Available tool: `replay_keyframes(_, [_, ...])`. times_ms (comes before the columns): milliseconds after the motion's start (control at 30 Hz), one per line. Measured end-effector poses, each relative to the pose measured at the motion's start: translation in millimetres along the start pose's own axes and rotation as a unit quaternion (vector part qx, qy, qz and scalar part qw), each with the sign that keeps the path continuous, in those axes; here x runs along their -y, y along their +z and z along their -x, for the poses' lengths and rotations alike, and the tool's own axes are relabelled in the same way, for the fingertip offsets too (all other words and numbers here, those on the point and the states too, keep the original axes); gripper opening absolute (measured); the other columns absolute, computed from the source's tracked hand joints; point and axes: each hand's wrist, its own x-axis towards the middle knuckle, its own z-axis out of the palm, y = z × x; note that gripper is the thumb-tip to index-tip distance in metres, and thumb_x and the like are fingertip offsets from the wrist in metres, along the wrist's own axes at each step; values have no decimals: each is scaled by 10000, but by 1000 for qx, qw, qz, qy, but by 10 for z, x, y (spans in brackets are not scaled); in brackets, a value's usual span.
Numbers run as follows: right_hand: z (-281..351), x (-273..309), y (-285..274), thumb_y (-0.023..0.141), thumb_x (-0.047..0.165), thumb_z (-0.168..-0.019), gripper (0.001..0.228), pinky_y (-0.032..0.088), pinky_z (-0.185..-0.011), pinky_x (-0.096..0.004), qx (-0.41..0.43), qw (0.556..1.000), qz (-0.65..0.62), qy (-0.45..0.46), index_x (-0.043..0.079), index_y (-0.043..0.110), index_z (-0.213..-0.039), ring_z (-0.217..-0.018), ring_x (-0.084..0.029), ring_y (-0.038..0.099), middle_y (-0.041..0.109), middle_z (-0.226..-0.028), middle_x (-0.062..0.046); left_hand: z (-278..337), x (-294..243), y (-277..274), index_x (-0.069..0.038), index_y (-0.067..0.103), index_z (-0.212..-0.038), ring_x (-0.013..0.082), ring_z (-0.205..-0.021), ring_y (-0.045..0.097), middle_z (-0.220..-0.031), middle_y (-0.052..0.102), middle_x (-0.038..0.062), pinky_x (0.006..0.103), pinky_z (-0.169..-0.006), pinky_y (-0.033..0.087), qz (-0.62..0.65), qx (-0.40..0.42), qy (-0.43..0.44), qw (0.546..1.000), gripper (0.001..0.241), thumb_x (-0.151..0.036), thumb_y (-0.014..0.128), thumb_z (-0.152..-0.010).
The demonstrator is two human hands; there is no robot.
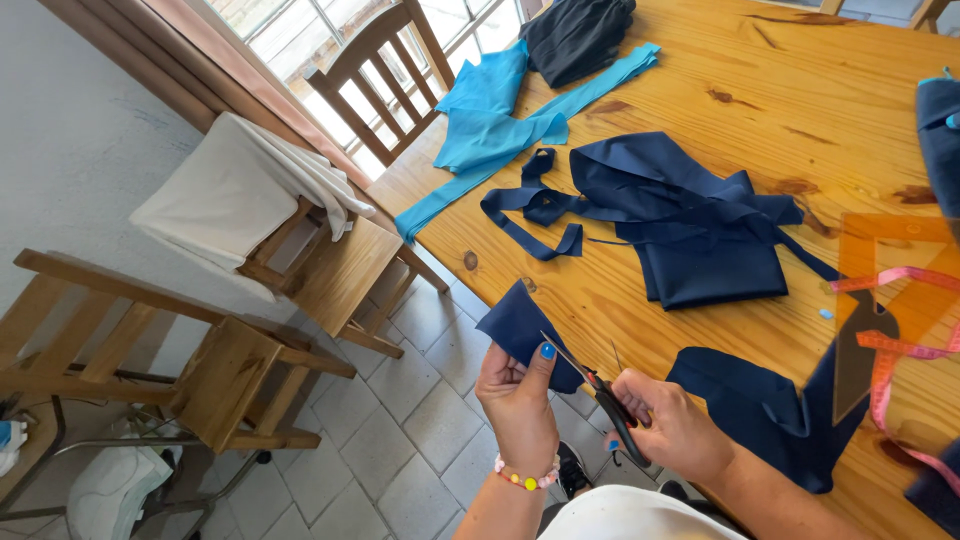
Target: The person uses scissors to cut a long strip of dark blue fabric on a wooden table. They trim the edges of the fabric strip and then fold it to check the alignment. The workspace contains other fabric pieces, a measuring tape, and a ruler.
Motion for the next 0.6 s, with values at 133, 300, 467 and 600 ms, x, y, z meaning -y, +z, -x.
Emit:
replay_keyframes(133, [-4,57,17,963,68,-653,337,587,-574,-248,12,1000,4,6,98,690,-847,-616,-96,663,728,-677,0,-43,-34,5,19,742,-1066,100,-788,658,-876,754,52,270,-706,568,23,-10,4,1000,211,-3,778,-859])
replay_keyframes(300, [-10,15,59,972,49,-619,359,520,-541,-257,-14,1000,-4,6,94,675,-814,-591,-92,572,651,-641,10,-32,-35,2,-12,747,-961,75,-747,612,-798,711,1,253,-667,534,10,-23,23,999,116,-1,791,-854])
replay_keyframes(467, [-24,-79,75,980,55,-610,378,515,-522,-252,-12,1000,-5,-19,90,657,-803,-587,-85,565,642,-646,17,-50,-61,1,-3,758,-1022,99,-786,660,-851,753,37,267,-719,565,-2,-23,24,999,169,2,784,-854])
replay_keyframes(600, [-19,-18,90,963,11,-639,353,567,-536,-244,-9,999,-30,-27,80,664,-813,-595,-82,611,674,-663,6,-53,-95,2,-7,750,-966,85,-733,597,-776,691,1,258,-644,518,7,-20,15,1000,114,4,783,-857])
